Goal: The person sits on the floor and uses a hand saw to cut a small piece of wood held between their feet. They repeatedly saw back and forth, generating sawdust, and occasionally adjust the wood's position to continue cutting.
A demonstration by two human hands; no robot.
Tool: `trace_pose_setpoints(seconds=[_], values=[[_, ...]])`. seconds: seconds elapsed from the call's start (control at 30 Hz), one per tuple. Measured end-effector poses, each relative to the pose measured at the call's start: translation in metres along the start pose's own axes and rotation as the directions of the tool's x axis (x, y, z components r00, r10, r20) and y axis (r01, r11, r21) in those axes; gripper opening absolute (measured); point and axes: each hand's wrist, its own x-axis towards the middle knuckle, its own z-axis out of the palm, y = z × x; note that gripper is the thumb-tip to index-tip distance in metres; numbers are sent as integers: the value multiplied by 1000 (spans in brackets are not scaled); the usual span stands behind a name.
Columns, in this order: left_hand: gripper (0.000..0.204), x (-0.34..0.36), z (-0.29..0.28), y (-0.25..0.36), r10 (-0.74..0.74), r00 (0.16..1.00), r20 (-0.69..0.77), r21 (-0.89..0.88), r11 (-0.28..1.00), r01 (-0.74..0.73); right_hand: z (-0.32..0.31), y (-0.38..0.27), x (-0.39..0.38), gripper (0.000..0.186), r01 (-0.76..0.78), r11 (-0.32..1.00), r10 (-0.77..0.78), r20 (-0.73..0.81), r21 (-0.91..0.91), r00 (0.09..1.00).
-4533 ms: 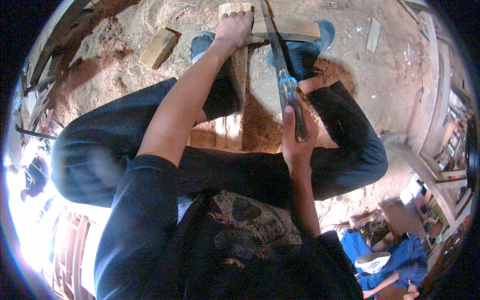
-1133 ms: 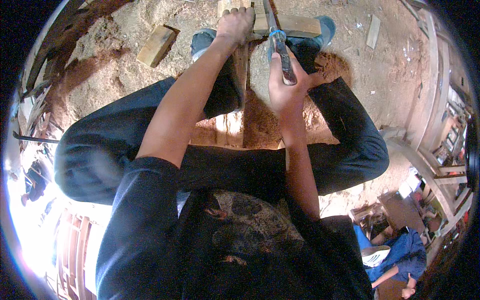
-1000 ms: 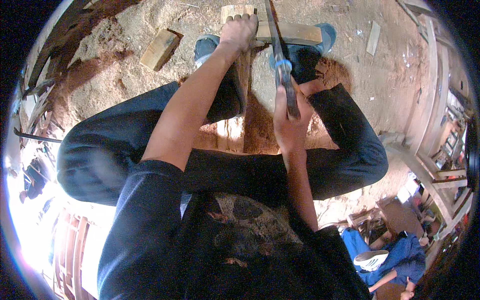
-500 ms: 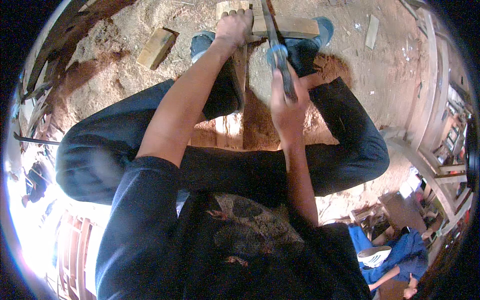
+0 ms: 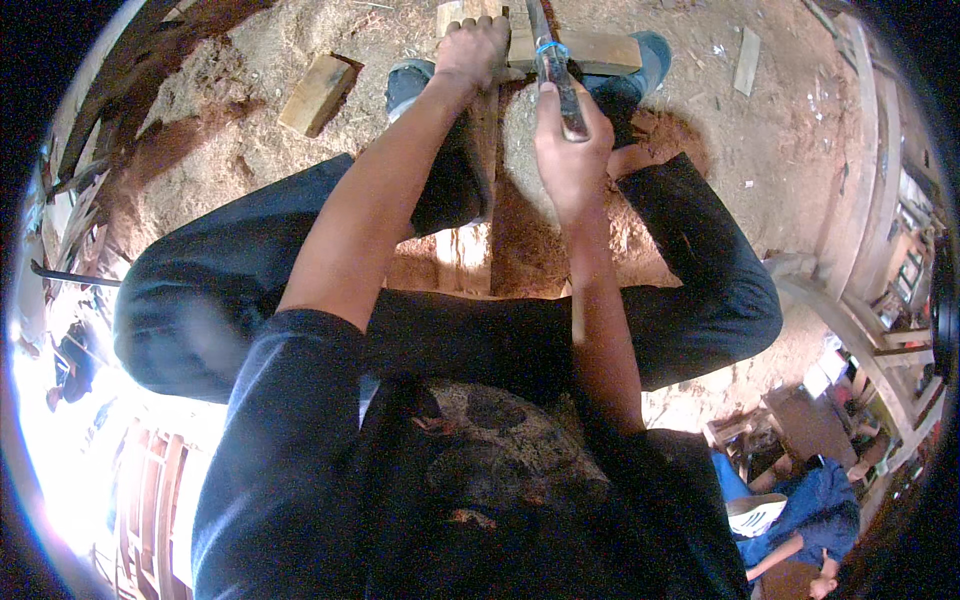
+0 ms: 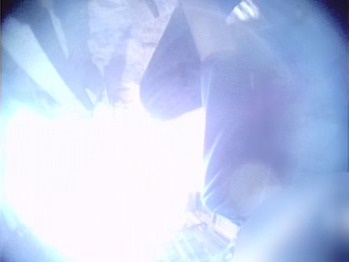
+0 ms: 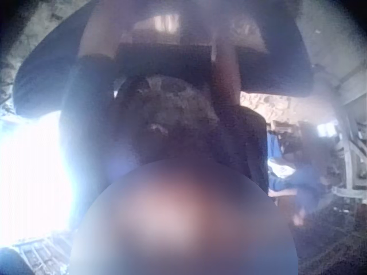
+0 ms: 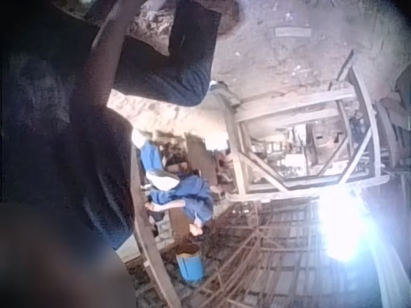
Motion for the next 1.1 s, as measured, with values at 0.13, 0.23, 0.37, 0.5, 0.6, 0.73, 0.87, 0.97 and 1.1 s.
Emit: trace_pose_setpoints(seconds=[0.13, 0.23, 0.37, 0.5, 0.6, 0.73, 0.87, 0.97, 1.1], values=[[58, 3, -1, -4, -26, 1000, -4, -9, 1000, 25, -18, 8, -34, 30, 65, 992, -66, -3, -104, 998], [68, -1, -4, 2, -27, 999, 42, -37, 999, 28, -19, 29, -47, 30, 278, 937, -298, -67, -212, 952], [63, -1, 0, 6, -10, 1000, 14, -53, 999, 11, -3, 14, -2, 22, 186, 981, -190, -76, -54, 979], [58, -2, 4, -1, -26, 1000, 17, -37, 999, 27, -8, 16, -17, 26, 134, 991, -134, -45, -9, 990], [54, 1, 4, -1, -39, 999, 2, 3, 999, 39, -15, 40, -53, 31, 216, 964, -232, -102, -153, 967], [45, 2, 1, 4, 1, 1000, -21, -17, 1000, -1, -1, 26, -15, 22, 224, 974, -219, -97, 37, 971], [42, -5, 3, 2, -9, 1000, -8, -28, 1000, 9, -1, 14, -4, 25, 123, 992, -122, -38, 27, 992], [38, 0, -5, -3, -40, 999, -35, 7, 999, 40, -7, 43, -37, 29, 371, 901, -404, -122, -226, 907], [40, 3, 5, 3, -23, 999, -50, -57, 998, 20, -4, 35, -30, 32, 258, 950, -276, -86, -175, 957]])
